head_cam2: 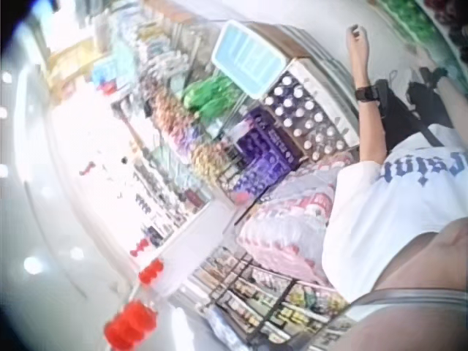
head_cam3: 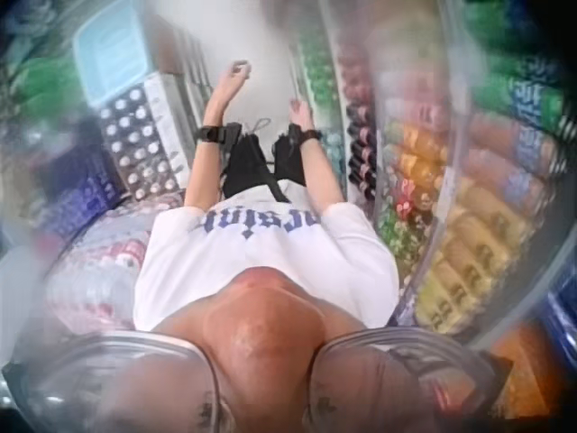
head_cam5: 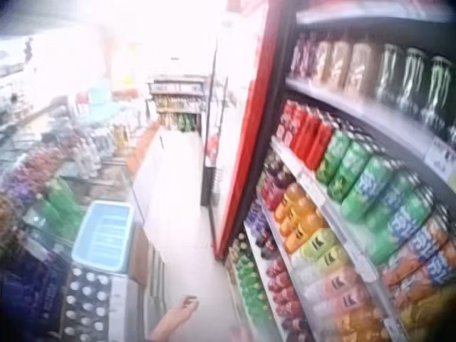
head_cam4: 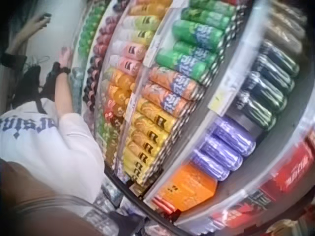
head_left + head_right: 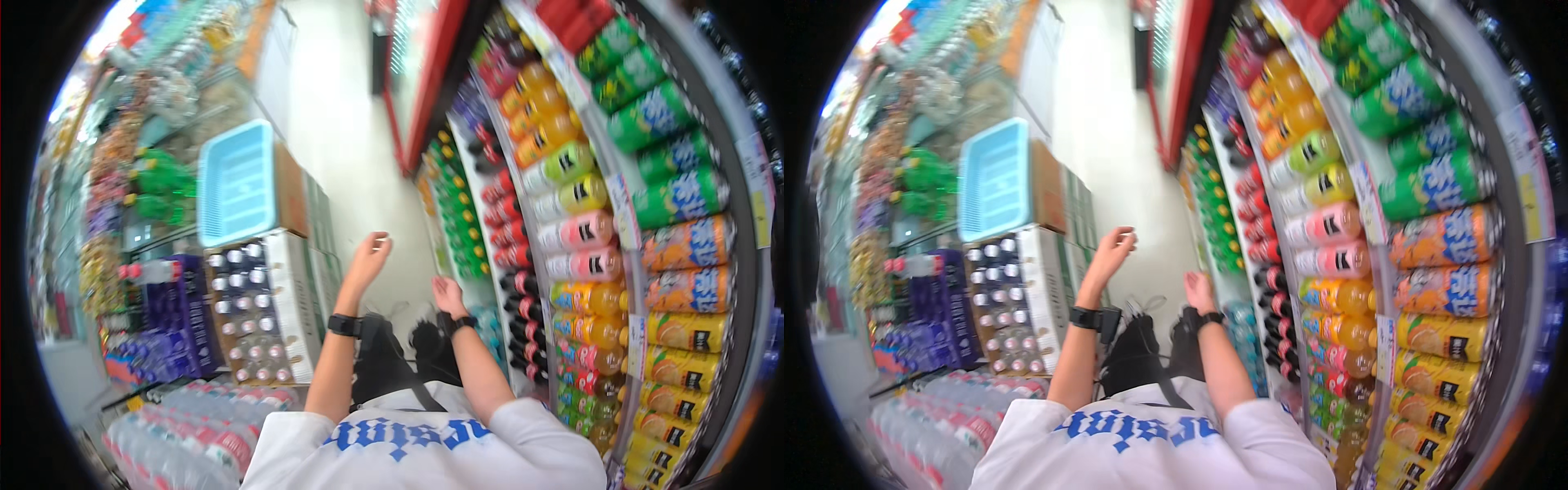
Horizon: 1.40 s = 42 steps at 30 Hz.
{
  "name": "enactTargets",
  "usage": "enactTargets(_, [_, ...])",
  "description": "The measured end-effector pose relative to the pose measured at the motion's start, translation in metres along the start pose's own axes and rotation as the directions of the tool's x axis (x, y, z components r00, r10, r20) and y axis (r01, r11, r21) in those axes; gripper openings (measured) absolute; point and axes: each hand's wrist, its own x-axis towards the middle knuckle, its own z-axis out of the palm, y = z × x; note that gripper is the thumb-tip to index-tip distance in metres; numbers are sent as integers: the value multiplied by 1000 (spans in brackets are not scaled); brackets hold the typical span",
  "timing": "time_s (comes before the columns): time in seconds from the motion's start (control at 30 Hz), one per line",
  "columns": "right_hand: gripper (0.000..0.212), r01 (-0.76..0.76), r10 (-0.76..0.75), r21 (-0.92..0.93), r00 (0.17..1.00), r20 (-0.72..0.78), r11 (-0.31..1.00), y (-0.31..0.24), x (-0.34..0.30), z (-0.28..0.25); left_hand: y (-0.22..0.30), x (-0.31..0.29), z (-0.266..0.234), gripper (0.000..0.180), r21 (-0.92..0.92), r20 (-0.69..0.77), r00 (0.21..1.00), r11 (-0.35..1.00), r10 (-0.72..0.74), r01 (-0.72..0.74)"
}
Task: Organizing and stocking various beverage bottles and cans in a supermarket refrigerator.
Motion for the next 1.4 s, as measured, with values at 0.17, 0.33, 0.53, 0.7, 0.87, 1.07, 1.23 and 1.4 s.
enactTargets(0.17, [24, 288, -112, -373, 897, 428, 882, -61, -161, 140, 122, -11, -40, 41, -143, -105, 975, 967, 196, -210])
enactTargets(0.33, [29, 585, -270, -420, 752, 602, 694, -104, -280, 230, 189, -28, -88, 35, -278, -211, 939, 904, 271, -324])
enactTargets(0.53, [24, 703, -324, -407, 660, 677, 583, -128, -368, 260, 189, -25, -138, 30, -367, -490, 847, 833, 204, -414])
enactTargets(0.7, [17, 703, -277, -373, 626, 729, 605, -155, -353, 283, 174, -18, -196, 22, -284, -730, 675, 849, 110, -446])
enactTargets(0.87, [19, 682, -230, -284, 559, 797, 673, -183, -343, 342, 124, 7, -251, 20, -210, -834, 552, 918, 12, -336])
enactTargets(1.07, [23, 663, -170, -245, 495, 852, 707, -206, -317, 402, 123, 38, -300, 19, -148, -888, 459, 939, 11, -309])
enactTargets(1.23, [33, 716, -160, -249, 450, 879, 652, -213, -297, 439, 124, 80, -378, 21, -91, -951, 307, 915, 37, -394])
enactTargets(1.4, [33, 756, -208, -210, 416, 885, 620, -218, -294, 483, 107, 126, -453, 40, -39, -988, 156, 984, -12, -173])
